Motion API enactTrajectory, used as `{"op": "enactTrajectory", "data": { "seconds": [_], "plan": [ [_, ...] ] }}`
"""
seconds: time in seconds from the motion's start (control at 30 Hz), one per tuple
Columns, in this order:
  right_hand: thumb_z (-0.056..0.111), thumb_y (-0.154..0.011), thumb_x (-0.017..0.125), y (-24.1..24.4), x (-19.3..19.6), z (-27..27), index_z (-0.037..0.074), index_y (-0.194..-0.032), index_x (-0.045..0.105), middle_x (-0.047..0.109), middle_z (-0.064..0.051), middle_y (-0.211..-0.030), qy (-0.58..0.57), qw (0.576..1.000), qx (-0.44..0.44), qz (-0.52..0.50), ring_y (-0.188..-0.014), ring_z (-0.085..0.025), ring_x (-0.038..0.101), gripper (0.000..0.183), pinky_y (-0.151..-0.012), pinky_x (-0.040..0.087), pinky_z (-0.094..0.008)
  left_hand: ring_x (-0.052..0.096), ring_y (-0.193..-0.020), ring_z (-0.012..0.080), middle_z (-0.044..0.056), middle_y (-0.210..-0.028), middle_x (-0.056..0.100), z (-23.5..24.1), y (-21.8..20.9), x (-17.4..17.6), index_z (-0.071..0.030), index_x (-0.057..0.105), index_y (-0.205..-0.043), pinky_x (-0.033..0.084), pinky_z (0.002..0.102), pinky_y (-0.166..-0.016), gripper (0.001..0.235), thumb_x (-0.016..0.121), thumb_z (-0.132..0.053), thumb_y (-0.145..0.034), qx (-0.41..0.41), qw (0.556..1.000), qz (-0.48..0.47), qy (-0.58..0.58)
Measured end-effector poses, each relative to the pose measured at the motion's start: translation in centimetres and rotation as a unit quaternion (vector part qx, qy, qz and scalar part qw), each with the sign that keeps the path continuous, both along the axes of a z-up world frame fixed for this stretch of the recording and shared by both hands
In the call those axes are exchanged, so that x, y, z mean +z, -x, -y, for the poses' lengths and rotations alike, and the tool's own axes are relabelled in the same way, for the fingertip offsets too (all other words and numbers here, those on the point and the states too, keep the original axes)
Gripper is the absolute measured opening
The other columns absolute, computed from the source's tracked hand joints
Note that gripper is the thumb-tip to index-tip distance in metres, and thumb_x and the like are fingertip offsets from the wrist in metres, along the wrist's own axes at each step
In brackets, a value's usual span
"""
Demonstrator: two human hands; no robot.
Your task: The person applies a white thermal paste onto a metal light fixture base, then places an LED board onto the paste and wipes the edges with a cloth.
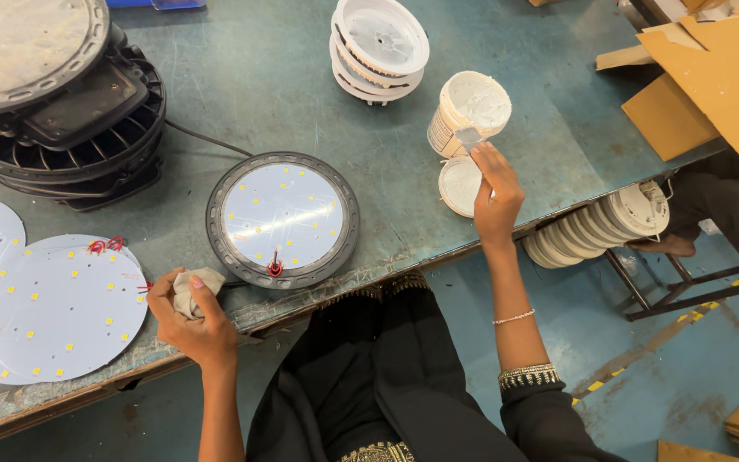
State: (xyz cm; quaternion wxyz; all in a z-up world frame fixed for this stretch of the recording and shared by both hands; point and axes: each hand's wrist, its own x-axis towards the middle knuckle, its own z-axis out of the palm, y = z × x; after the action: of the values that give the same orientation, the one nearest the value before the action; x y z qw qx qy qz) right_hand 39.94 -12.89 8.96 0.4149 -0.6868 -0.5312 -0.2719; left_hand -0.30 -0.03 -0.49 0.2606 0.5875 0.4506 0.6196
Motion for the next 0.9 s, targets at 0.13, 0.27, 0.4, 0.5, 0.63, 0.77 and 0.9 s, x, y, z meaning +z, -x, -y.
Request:
{"op": "enactTrajectory", "data": {
  "seconds": [0.13, 0.27, 0.4, 0.5, 0.63, 0.77, 0.9],
  "plan": [
    [-0.010, -0.100, 0.056, 0.5, 0.3, 0.1, -0.001, -0.123, 0.071, 0.074, -0.017, -0.124, -0.039, 0.993, 0.030, -0.106, -0.119, -0.026, 0.071, 0.029, -0.098, 0.055, -0.035, 0.066, -0.103, 0.0249, 0.018, -0.115, 0.066, 0.1, -0.1, 0.3, 0.006, 0.058, -0.126, 0.053, 0.035, -0.092, 0.025, 0.064, -0.010, -0.108, -0.003, 1.000, 0.001, 0.005],
    [0.004, -0.107, 0.064, 2.5, 0.4, -0.6, -0.002, -0.126, 0.073, 0.070, -0.011, -0.104, -0.054, 0.906, 0.116, -0.405, -0.094, -0.013, 0.064, 0.022, -0.084, 0.053, -0.029, 0.065, -0.099, 0.0240, 0.018, -0.113, 0.066, 0.1, -0.1, 0.3, 0.006, 0.058, -0.125, 0.053, 0.033, -0.090, 0.024, 0.063, -0.009, -0.107, -0.004, 1.000, 0.014, 0.004],
    [0.007, -0.104, 0.064, 5.9, 0.3, -2.5, -0.005, -0.127, 0.065, 0.072, -0.009, -0.112, -0.020, 0.812, 0.248, -0.528, -0.101, -0.013, 0.070, 0.026, -0.090, 0.061, -0.031, 0.065, -0.099, 0.0227, 0.016, -0.112, 0.066, 0.0, -0.1, 0.4, 0.005, 0.057, -0.126, 0.053, 0.032, -0.091, 0.025, 0.062, -0.010, -0.107, -0.012, 0.999, 0.029, 0.010],
    [0.009, -0.100, 0.065, 8.8, 0.1, -4.0, -0.004, -0.134, 0.060, 0.073, -0.009, -0.111, 0.036, 0.788, 0.256, -0.558, -0.099, -0.013, 0.071, 0.037, -0.088, 0.062, -0.032, 0.066, -0.097, 0.0222, 0.016, -0.111, 0.067, 0.1, -0.1, 0.4, 0.005, 0.058, -0.125, 0.053, 0.032, -0.089, 0.025, 0.063, -0.011, -0.106, -0.010, 1.000, 0.026, 0.010],
    [0.009, -0.098, 0.067, 11.0, 0.0, -6.0, -0.003, -0.142, 0.055, 0.073, -0.011, -0.107, 0.066, 0.792, 0.266, -0.546, -0.097, -0.014, 0.070, 0.047, -0.086, 0.062, -0.033, 0.067, -0.097, 0.0226, 0.016, -0.112, 0.068, 0.1, -0.2, 0.5, 0.003, 0.058, -0.124, 0.054, 0.032, -0.089, 0.025, 0.063, -0.013, -0.106, -0.004, 1.000, 0.016, 0.005],
    [0.008, -0.098, 0.067, 11.1, -0.4, -7.6, -0.004, -0.142, 0.056, 0.075, -0.012, -0.108, 0.069, 0.811, 0.256, -0.521, -0.099, -0.015, 0.073, 0.046, -0.085, 0.063, -0.033, 0.068, -0.096, 0.0221, 0.015, -0.111, 0.068, 0.1, -0.1, 0.5, 0.002, 0.058, -0.123, 0.054, 0.032, -0.088, 0.024, 0.063, -0.014, -0.106, -0.007, 1.000, 0.021, 0.013],
    [0.007, -0.097, 0.067, 10.6, -0.8, -7.8, -0.004, -0.141, 0.056, 0.075, -0.013, -0.111, 0.083, 0.811, 0.256, -0.519, -0.099, -0.015, 0.073, 0.046, -0.085, 0.063, -0.033, 0.068, -0.095, 0.0227, 0.015, -0.111, 0.069, 0.1, -0.2, 0.4, 0.002, 0.059, -0.123, 0.054, 0.033, -0.087, 0.025, 0.063, -0.014, -0.105, -0.005, 1.000, 0.022, 0.018]
  ]
}}
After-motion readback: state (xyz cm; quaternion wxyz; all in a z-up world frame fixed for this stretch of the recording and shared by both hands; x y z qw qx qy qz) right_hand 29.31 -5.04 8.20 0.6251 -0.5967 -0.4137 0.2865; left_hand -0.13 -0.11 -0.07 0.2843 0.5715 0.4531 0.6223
